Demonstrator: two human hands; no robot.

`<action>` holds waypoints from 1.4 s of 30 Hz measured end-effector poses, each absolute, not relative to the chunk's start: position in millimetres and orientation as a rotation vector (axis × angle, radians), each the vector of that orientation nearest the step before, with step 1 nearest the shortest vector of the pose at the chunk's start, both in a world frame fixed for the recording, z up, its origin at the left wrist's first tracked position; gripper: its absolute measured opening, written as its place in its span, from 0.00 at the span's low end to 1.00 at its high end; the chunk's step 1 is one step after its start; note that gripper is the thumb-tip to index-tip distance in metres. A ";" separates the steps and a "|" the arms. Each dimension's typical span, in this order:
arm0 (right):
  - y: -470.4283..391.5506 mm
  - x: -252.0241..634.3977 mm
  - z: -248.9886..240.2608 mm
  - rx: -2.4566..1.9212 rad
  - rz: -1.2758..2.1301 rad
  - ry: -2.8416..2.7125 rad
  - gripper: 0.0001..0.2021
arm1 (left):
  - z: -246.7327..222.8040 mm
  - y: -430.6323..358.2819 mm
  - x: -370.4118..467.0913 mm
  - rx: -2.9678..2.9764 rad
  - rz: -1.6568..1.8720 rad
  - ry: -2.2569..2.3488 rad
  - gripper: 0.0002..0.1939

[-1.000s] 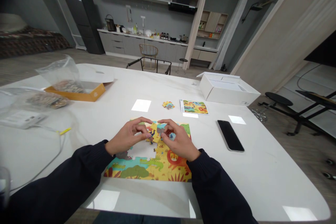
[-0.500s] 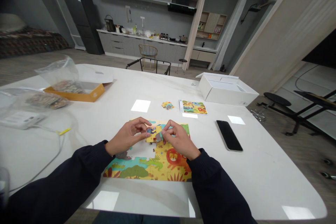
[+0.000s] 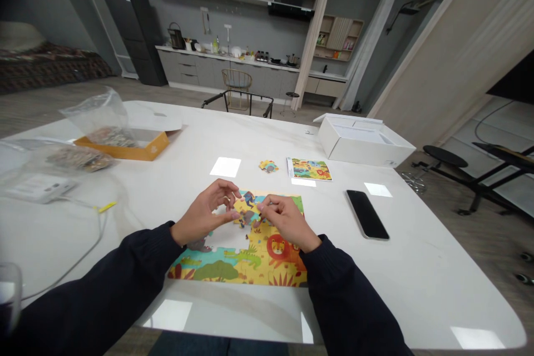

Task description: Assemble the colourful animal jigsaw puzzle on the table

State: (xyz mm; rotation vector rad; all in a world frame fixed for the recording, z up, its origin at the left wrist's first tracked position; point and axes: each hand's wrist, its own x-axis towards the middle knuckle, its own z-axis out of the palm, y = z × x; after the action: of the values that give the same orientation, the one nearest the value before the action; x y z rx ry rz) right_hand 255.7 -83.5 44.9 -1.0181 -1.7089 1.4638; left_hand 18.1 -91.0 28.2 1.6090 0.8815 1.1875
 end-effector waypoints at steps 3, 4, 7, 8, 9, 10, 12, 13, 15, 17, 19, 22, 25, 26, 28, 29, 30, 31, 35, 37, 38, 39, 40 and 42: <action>-81.8 256.4 43.0 -1.029 1.441 -1.678 0.21 | 27.8 -91.0 18.4 1.716 1.193 0.974 0.26; -81.5 256.4 42.5 -1.026 1.442 -1.669 0.21 | 28.2 -90.9 18.5 1.751 1.190 1.008 0.25; -81.7 255.9 41.9 -1.031 1.435 -1.652 0.22 | 29.5 -90.0 18.7 1.811 1.200 1.079 0.22; -82.0 255.7 41.9 -1.031 1.436 -1.647 0.22 | 29.8 -89.5 18.7 1.812 1.208 1.089 0.20; -82.2 255.5 41.8 -1.024 1.446 -1.643 0.23 | 29.9 -89.0 18.8 1.807 1.215 1.093 0.18; -82.5 255.4 41.8 -1.013 1.466 -1.640 0.23 | 29.9 -88.5 18.8 1.800 1.224 1.092 0.16; -83.1 254.9 42.2 -0.991 1.509 -1.642 0.23 | 29.7 -87.8 18.9 1.794 1.244 1.077 0.13; -83.4 254.6 42.7 -0.988 1.523 -1.648 0.23 | 29.6 -87.7 18.9 1.796 1.259 1.068 0.12; -83.9 253.8 44.2 -1.003 1.529 -1.671 0.24 | 29.6 -88.2 18.5 1.820 1.295 1.036 0.11; -84.1 252.8 45.6 -1.021 1.513 -1.699 0.24 | 30.1 -89.3 17.7 1.885 1.320 0.989 0.11; -83.8 252.3 45.9 -1.026 1.498 -1.717 0.23 | 30.8 -90.7 16.6 1.984 1.323 0.933 0.14; -82.9 252.7 43.5 -1.024 1.483 -1.726 0.22 | 30.7 -92.1 15.3 2.104 1.314 0.882 0.17; -82.5 253.9 40.5 -1.036 1.455 -1.740 0.23 | 29.0 -92.4 15.6 2.155 1.301 0.869 0.18; -82.5 254.3 40.0 -1.043 1.441 -1.748 0.23 | 28.6 -92.4 15.8 2.163 1.294 0.868 0.19; -82.7 254.9 39.8 -1.051 1.412 -1.779 0.23 | 28.9 -92.2 15.5 2.168 1.277 0.872 0.17; -82.5 255.3 39.9 -1.048 1.394 -1.803 0.24 | 30.0 -92.0 14.5 2.166 1.274 0.879 0.16; -82.2 255.7 39.8 -1.046 1.371 -1.832 0.24 | 31.7 -91.7 12.7 2.168 1.264 0.885 0.14; -81.5 256.3 39.4 -1.054 1.333 -1.860 0.24 | 34.0 -91.3 10.1 2.180 1.234 0.884 0.14; -75.9 260.8 33.1 -1.228 1.053 -1.922 0.23 | 41.6 -89.5 -6.0 2.293 0.879 0.785 0.17; -72.5 263.5 27.9 -1.316 0.940 -1.968 0.20 | 40.0 -88.9 -12.7 2.330 0.711 0.736 0.19; -71.1 264.6 25.4 -1.343 0.908 -2.008 0.19 | 37.7 -88.7 -14.7 2.343 0.661 0.728 0.19; -70.1 265.4 23.2 -1.362 0.886 -2.049 0.18 | 34.8 -88.5 -15.7 2.353 0.624 0.729 0.19; -69.4 265.9 21.5 -1.376 0.868 -2.087 0.17 | 31.6 -88.4 -15.9 2.363 0.593 0.735 0.19; -69.0 266.0 19.5 -1.395 0.838 -2.136 0.15 | 25.9 -88.2 -14.9 2.379 0.548 0.747 0.19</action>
State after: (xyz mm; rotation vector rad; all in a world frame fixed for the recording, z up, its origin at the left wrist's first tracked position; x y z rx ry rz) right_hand 266.0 -69.0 19.5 -1.3950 -2.1362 0.8379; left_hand -14.9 -88.2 25.9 2.3786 0.7467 0.5478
